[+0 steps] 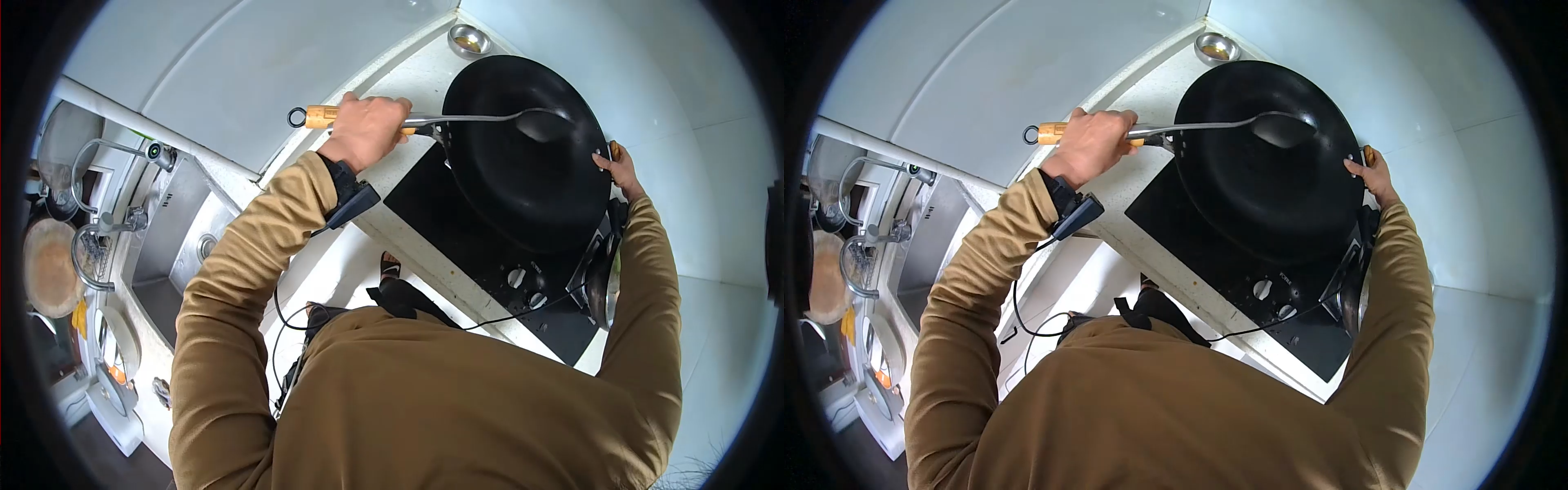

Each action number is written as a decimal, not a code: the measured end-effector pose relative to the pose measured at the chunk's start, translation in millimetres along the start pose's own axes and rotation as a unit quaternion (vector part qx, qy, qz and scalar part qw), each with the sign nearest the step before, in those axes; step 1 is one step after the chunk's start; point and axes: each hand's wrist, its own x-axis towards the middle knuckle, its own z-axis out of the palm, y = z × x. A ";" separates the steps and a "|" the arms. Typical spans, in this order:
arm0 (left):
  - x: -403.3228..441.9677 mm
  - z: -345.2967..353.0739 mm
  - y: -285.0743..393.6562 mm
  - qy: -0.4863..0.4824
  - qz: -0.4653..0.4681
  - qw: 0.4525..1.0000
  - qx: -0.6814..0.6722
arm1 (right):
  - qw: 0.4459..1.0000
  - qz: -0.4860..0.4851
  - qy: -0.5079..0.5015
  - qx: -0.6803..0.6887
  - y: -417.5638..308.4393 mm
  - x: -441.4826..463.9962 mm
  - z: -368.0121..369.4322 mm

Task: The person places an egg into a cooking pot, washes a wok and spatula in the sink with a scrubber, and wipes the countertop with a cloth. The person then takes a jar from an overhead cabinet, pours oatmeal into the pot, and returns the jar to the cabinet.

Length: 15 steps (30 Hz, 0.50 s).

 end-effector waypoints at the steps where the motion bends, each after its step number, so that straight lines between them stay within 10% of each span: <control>1: 0.2 0.9 0.3 0.001 -0.004 1.000 0.000 | 1.000 -0.009 -0.006 0.001 3.7 1.7 -0.8; 7: 4.2 26.5 -9.6 0.136 0.086 0.987 0.012 | 0.990 -0.121 -0.075 -0.014 -13.6 -12.8 7.3; 15: 28.3 22.0 19.6 -0.018 -0.053 0.995 0.078 | 0.988 -0.069 -0.129 -0.053 14.9 19.9 -13.4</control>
